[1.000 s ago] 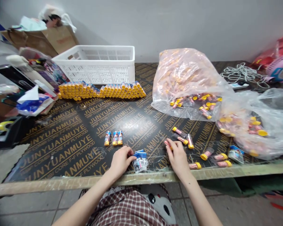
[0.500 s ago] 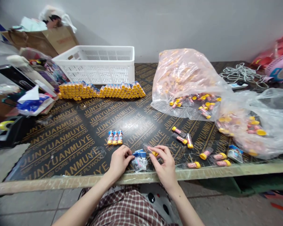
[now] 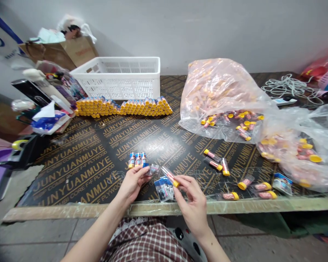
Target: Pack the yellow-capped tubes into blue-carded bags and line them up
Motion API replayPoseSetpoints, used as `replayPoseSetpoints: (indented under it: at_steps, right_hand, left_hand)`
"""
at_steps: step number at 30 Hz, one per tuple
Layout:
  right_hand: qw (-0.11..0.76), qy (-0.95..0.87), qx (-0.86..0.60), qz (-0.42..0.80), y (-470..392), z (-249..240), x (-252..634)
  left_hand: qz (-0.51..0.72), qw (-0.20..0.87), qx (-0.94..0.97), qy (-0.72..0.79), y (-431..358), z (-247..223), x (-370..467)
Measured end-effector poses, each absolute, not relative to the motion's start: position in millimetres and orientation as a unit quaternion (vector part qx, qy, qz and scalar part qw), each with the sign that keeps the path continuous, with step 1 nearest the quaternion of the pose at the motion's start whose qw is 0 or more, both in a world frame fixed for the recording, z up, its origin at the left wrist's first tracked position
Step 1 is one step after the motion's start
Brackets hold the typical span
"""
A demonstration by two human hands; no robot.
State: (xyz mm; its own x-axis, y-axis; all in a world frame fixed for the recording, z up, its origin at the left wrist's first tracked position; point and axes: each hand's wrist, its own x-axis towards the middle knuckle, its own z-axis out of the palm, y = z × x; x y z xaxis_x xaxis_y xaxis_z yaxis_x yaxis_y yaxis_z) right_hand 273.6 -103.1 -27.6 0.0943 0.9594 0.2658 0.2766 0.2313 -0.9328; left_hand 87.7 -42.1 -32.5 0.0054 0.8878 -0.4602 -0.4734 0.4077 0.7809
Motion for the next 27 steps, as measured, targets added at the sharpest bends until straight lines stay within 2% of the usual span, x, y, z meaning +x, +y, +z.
replayPoseSetpoints:
  at_steps: [12,17,23,27]
  right_hand:
    - [0.5,-0.649,-0.518,0.247,-105,-30,267]
    - [0.473,-0.662,-0.499,0.298,-105,-31,263]
    - [0.458,-0.67,-0.474,0.342,-105,-38,261]
    - [0.451,-0.689,-0.474,0.312,-102,-43,260]
  left_hand:
    - [0.534,0.648,0.164,0.518,-43,-35,85]
    - [0.541,0.632,0.199,0.519,-45,-40,87]
    - [0.521,0.688,0.224,0.452,-51,-28,90]
    - [0.481,0.72,0.237,0.44,-55,-19,91]
